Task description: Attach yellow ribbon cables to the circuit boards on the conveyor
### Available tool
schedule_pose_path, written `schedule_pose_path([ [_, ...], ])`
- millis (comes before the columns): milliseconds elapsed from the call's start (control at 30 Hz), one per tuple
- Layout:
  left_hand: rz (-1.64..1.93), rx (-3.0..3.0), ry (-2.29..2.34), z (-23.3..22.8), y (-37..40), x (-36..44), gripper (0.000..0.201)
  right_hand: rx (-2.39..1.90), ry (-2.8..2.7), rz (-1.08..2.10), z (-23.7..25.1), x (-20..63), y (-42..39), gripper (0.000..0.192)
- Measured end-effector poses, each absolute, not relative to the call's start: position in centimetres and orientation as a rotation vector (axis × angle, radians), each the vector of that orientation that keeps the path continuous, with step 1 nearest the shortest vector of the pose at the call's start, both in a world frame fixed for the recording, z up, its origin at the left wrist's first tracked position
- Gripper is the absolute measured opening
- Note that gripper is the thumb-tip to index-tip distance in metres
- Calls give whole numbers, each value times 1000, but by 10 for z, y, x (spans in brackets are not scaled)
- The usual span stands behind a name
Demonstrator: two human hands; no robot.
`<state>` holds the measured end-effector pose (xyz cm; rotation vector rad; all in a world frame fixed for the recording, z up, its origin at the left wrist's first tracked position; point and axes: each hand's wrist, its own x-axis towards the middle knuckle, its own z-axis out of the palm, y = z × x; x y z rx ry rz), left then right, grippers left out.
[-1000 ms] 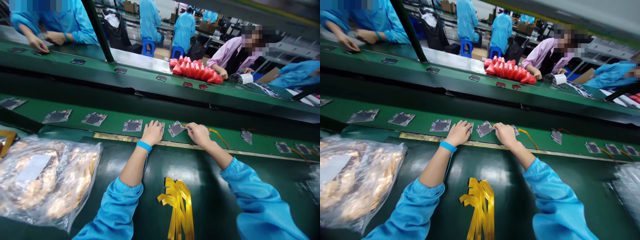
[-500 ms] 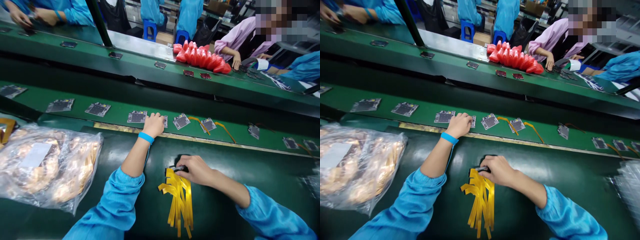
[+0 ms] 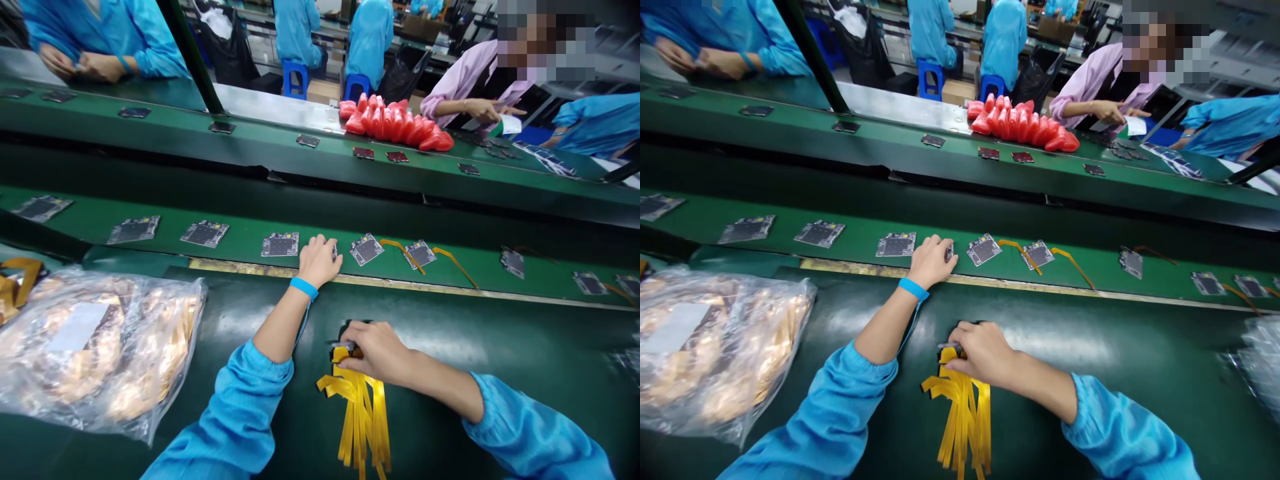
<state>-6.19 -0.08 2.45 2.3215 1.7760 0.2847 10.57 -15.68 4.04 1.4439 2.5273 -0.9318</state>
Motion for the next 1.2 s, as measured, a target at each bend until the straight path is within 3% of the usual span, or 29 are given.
schedule_pose_path([
  [267,255,2294,1803,23,-5,-53,35,1301,2615,-1050,43,107,-159,10],
  [700,265,2352,1732,19,-8,-43,33,1377,2576,-1430,57,117,-163,20],
  [800,278,2331,1704,17,-5,-45,39,1467,2571,-1531,57,119,-153,11],
  [967,313,2327,1660,16,-3,-48,38,1772,2499,-1834,41,135,-115,31],
  [1067,344,2356,1616,17,-3,-49,37,2039,2508,-1741,27,149,-84,38],
  [1200,323,2452,1441,23,-2,-56,34,2310,2568,-1383,14,160,-46,34],
])
